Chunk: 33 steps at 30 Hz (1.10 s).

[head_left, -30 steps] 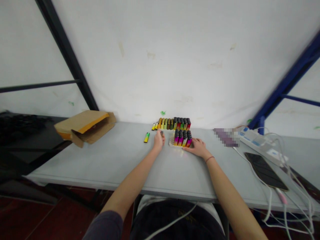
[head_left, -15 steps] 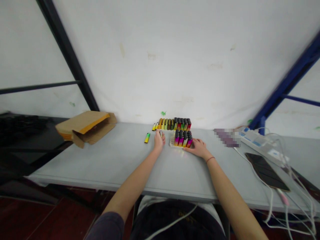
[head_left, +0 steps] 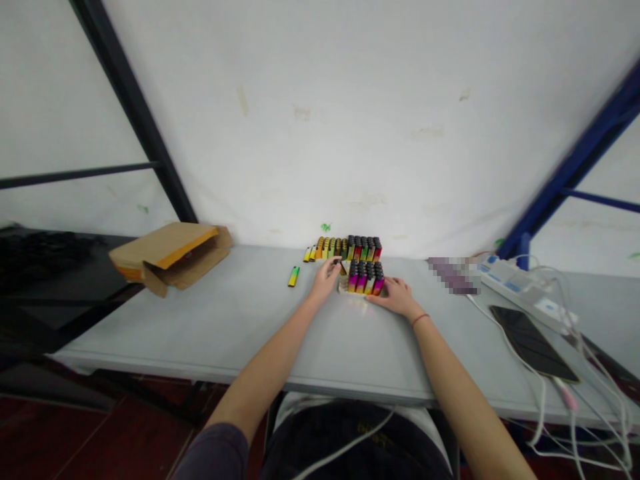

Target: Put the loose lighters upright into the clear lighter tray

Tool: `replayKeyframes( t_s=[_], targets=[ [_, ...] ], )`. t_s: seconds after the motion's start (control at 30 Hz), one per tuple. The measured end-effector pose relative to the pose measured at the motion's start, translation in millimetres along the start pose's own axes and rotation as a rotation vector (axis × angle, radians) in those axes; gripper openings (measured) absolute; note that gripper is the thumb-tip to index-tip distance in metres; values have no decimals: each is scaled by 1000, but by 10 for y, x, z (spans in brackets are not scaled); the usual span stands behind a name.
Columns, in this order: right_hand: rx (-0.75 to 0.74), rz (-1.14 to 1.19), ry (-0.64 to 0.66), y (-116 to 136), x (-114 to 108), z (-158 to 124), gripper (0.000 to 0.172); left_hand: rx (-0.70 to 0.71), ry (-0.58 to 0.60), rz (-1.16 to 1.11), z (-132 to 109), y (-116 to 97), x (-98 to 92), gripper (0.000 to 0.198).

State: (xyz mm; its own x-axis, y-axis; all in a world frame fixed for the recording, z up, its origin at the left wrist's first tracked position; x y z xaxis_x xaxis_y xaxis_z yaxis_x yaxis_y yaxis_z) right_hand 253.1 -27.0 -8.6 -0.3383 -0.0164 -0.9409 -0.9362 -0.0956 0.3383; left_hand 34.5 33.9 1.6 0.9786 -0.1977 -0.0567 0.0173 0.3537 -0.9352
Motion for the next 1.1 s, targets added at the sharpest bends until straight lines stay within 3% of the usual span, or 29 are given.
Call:
replayKeyframes(
  t_s=[0.17,0.4,0.6,0.67,0.77,0.9,1.0,1.1],
  targets=[
    [1,-1,-8,0,4,0,66,9,75,55,16,34,64,22],
    [7,6,7,3,1,-2,66,4,56,207,17,37,44,37],
    [11,-1,-7,-10,0,-1,67,-3,69,314,-25,-134,27,35],
    [4,-4,-4,-12,3,0,67,-36,-3,498,-31,-196,-90,34],
    [-3,-8,-2,-15,5,-1,65,-146,-152,743,-37,-226,-410,30],
    [2,-1,-7,-16,1,1,65,-346,-342,770,-43,-138,-911,16],
    [2,-2,5,-11,0,3,65,-482,-317,733,-27,-14,-1104,31],
    [3,5,14,-7,-1,2,65,-480,-278,735,-3,58,-1129,38]
  ],
)
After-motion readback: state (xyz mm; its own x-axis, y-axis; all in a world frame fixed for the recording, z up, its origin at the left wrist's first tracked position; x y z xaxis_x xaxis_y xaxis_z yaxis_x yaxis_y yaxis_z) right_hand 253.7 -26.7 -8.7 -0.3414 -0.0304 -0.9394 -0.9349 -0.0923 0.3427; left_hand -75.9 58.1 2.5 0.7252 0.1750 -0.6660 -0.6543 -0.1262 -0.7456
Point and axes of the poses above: each hand's wrist, its own z-axis towards the middle knuckle, its own x-axis out of the palm, y = z × x, the point moved 4 cm from there along z, towards the middle knuckle, and after that the axes turned 7 degrees about y, right-handed, at the moved point
